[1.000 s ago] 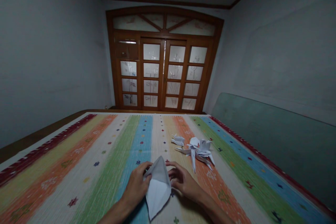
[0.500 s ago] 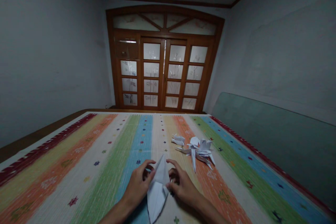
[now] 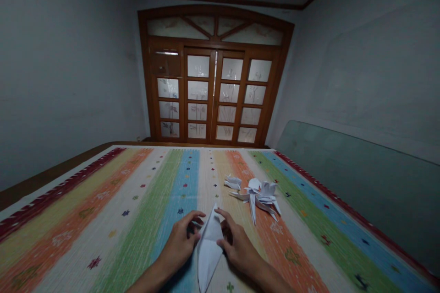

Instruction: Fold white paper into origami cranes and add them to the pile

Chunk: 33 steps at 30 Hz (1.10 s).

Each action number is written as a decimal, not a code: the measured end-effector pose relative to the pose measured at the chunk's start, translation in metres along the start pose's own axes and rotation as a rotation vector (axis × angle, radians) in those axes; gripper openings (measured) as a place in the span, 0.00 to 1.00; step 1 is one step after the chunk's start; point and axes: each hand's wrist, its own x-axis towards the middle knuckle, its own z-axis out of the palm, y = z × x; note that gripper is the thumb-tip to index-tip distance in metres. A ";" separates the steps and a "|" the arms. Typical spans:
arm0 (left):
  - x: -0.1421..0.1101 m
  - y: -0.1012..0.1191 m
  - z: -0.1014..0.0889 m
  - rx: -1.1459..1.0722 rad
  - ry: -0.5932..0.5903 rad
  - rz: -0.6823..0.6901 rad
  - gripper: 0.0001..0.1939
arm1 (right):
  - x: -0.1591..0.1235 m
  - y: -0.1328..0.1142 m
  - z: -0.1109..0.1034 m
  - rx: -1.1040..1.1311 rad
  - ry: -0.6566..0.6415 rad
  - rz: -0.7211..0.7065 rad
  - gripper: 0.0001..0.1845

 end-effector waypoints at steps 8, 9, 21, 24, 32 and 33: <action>-0.001 -0.005 -0.002 0.185 -0.033 0.033 0.31 | -0.004 -0.004 -0.003 -0.055 0.001 -0.005 0.30; -0.001 -0.005 -0.002 0.176 -0.041 0.030 0.31 | -0.005 -0.004 -0.003 -0.053 0.002 -0.011 0.29; -0.001 -0.001 -0.001 0.323 -0.069 0.079 0.04 | -0.006 0.005 0.003 -0.071 0.015 -0.077 0.16; -0.002 -0.003 0.002 0.393 -0.082 0.097 0.03 | -0.006 0.003 0.003 -0.060 -0.007 -0.091 0.13; -0.002 -0.003 0.004 0.455 -0.108 0.089 0.07 | -0.003 -0.005 0.006 0.037 -0.026 -0.040 0.19; -0.002 -0.003 0.005 0.461 -0.112 0.092 0.07 | -0.002 -0.005 0.006 0.045 -0.027 -0.030 0.22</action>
